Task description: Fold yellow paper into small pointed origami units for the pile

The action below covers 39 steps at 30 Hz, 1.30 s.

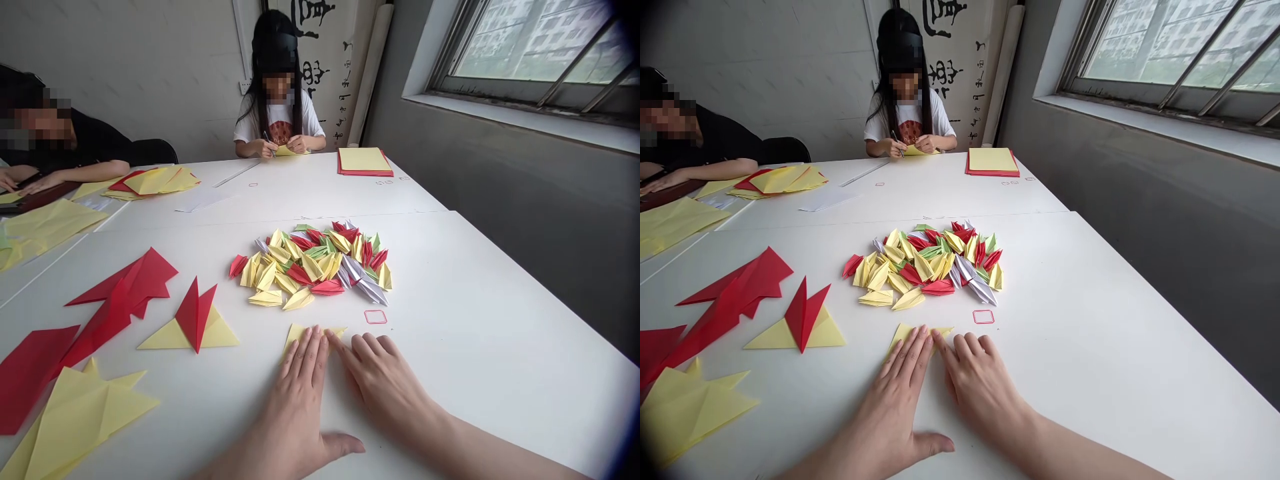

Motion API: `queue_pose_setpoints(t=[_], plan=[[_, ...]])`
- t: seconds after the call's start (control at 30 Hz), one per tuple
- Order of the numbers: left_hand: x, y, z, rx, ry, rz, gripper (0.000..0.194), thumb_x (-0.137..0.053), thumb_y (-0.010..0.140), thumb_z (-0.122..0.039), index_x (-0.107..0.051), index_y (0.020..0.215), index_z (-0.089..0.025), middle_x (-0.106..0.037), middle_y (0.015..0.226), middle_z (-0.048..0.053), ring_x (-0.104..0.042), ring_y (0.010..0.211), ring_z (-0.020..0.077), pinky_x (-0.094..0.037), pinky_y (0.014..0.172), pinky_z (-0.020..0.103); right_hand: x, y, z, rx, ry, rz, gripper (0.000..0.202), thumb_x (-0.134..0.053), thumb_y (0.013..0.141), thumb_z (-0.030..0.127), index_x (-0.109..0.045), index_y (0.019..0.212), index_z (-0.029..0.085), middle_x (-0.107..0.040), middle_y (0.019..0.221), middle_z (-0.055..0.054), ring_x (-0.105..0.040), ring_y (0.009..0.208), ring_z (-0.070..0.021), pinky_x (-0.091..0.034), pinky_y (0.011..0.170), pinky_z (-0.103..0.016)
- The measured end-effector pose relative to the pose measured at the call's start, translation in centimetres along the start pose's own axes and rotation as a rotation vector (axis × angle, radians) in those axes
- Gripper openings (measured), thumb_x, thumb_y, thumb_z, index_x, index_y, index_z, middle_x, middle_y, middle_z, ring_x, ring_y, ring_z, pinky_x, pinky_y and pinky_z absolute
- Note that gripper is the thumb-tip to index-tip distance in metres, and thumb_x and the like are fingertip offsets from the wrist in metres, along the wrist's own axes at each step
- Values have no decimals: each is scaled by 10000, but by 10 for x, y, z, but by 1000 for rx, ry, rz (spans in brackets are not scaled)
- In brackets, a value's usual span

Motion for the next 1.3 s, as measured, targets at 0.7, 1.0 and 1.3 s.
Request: queue_pose_setpoints(t=[0.7,1.0,1.3], plan=[[4,2,-2,22,13,9,1131,-273,688,-846,18,1487,-100,-112,1549,168,-154,1408,346,-210,1127,482,-2,-10,-16,-140,-117,-27,416,-405,932,278,-463,1314,121,-543,695,-53,-478,598,-192,-277,606,-339],[5,2,-1,59,14,-8,1150,-318,666,-853,-24,1490,-108,-112,1549,180,-132,1405,375,-211,1120,499,-4,-3,1,-38,-50,19,414,-451,875,170,-499,1285,127,-540,679,-28,-471,537,-158,-251,573,-318],[7,-6,7,48,57,-33,1123,-304,689,-840,-34,1489,-100,-138,1540,192,-139,1410,348,-230,1110,478,-7,-9,-13,-119,-174,-5,372,-430,936,234,-541,1249,67,-567,654,-39,-540,564,-176,-299,599,-330]])
Point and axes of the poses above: each hand's wrist, its own y-axis towards the middle knuckle, its own x-axis out of the back of the hand, z = x × y, the point moved 9 cm from there along y, towards the middle knuckle
